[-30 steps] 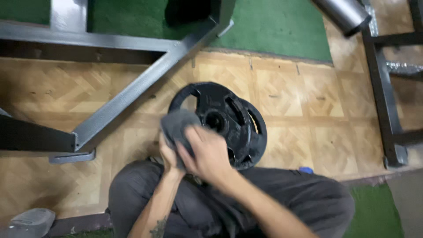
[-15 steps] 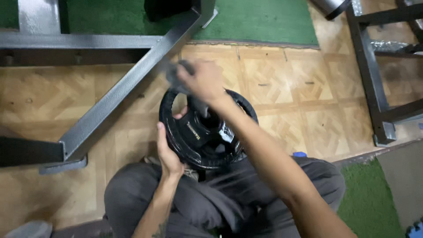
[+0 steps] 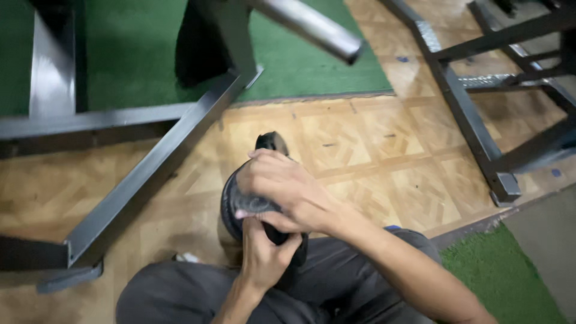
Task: The person sits on the gym floor and wipes a black weight plate with a gray cloth. They rotate the plate to clean both sides and the center hole, then place it on top of another weight plate.
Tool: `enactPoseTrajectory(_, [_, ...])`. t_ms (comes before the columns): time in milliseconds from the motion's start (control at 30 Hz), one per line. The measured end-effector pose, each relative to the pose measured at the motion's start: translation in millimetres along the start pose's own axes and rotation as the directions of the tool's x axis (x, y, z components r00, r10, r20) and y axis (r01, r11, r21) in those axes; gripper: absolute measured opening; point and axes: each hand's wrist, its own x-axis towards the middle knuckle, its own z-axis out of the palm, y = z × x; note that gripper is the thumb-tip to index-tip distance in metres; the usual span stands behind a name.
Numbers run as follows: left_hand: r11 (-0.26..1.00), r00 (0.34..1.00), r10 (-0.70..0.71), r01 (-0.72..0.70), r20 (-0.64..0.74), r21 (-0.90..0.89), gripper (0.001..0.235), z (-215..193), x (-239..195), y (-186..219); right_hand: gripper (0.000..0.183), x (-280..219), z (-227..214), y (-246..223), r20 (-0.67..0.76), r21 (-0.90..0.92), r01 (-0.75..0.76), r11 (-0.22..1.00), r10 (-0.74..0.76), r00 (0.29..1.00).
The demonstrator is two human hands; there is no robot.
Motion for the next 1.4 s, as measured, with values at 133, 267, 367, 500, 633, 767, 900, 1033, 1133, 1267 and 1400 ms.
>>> enactPoseTrajectory(133, [0.998,0.998,-0.060,0.059,0.025,0.028,0.082,22.6,3.7,19.3,0.019,-14.2,-25.8,33.9,-0.037,-0.179,0.038,0.983,-0.045,0.998])
enactPoseTrajectory(267, [0.993,0.994,-0.091,0.086,0.067,0.078,0.067,33.3,21.1,40.5,0.018,-9.3,-48.3,71.0,-0.164,-0.125,-0.142,0.982,0.121,0.979])
enactPoseTrajectory(367, [0.942,0.997,-0.021,-0.006,0.078,0.336,0.100,57.4,16.3,1.9,0.010,-14.6,-60.7,58.0,-0.216,-0.108,-0.164,0.981,0.138,0.967])
enactPoseTrajectory(500, [0.972,0.990,0.019,-0.052,0.140,0.231,0.099,55.9,32.6,66.1,0.014,-63.1,-51.0,0.9,-0.377,0.151,-0.073,0.986,0.126,0.918])
enactPoseTrajectory(633, [0.949,0.862,-0.012,-0.150,0.506,0.277,0.109,44.2,37.8,73.8,0.017,-101.4,-63.1,6.6,-0.429,0.132,0.032,0.991,0.028,0.903])
enactPoseTrajectory(767, [0.984,0.930,0.033,-0.094,0.366,0.149,0.033,23.5,72.1,70.6,0.020,-114.2,-79.4,19.1,-0.456,0.311,0.143,0.940,0.015,0.890])
enactPoseTrajectory(900, [0.906,0.866,0.344,-0.408,0.364,0.115,0.040,43.8,133.0,78.2,0.013,-120.0,-80.1,39.5,-0.478,0.343,0.108,0.933,0.074,0.875])
enactPoseTrajectory(1033, [0.978,0.750,0.175,-0.205,0.637,-0.026,0.048,74.0,170.1,49.1,0.017,-122.6,-87.0,22.8,-0.482,0.366,0.092,0.926,0.104,0.870])
enactPoseTrajectory(1133, [0.987,0.654,0.100,-0.162,0.750,0.010,0.045,82.9,168.3,45.8,0.015,-149.8,-73.6,-1.2,-0.498,0.119,0.065,0.991,0.003,0.867])
enactPoseTrajectory(1267, [0.932,0.605,0.265,-0.361,0.751,-0.038,0.036,95.9,159.1,50.2,0.015,-189.9,-54.9,-29.6,-0.552,-0.291,-0.065,0.955,-0.112,0.827])
enactPoseTrajectory(1400, [0.924,0.662,0.279,-0.383,0.696,-0.005,0.036,99.4,150.7,44.9,0.027,-235.0,-7.0,-16.3,-0.753,-0.332,-0.196,0.923,-0.134,0.644])
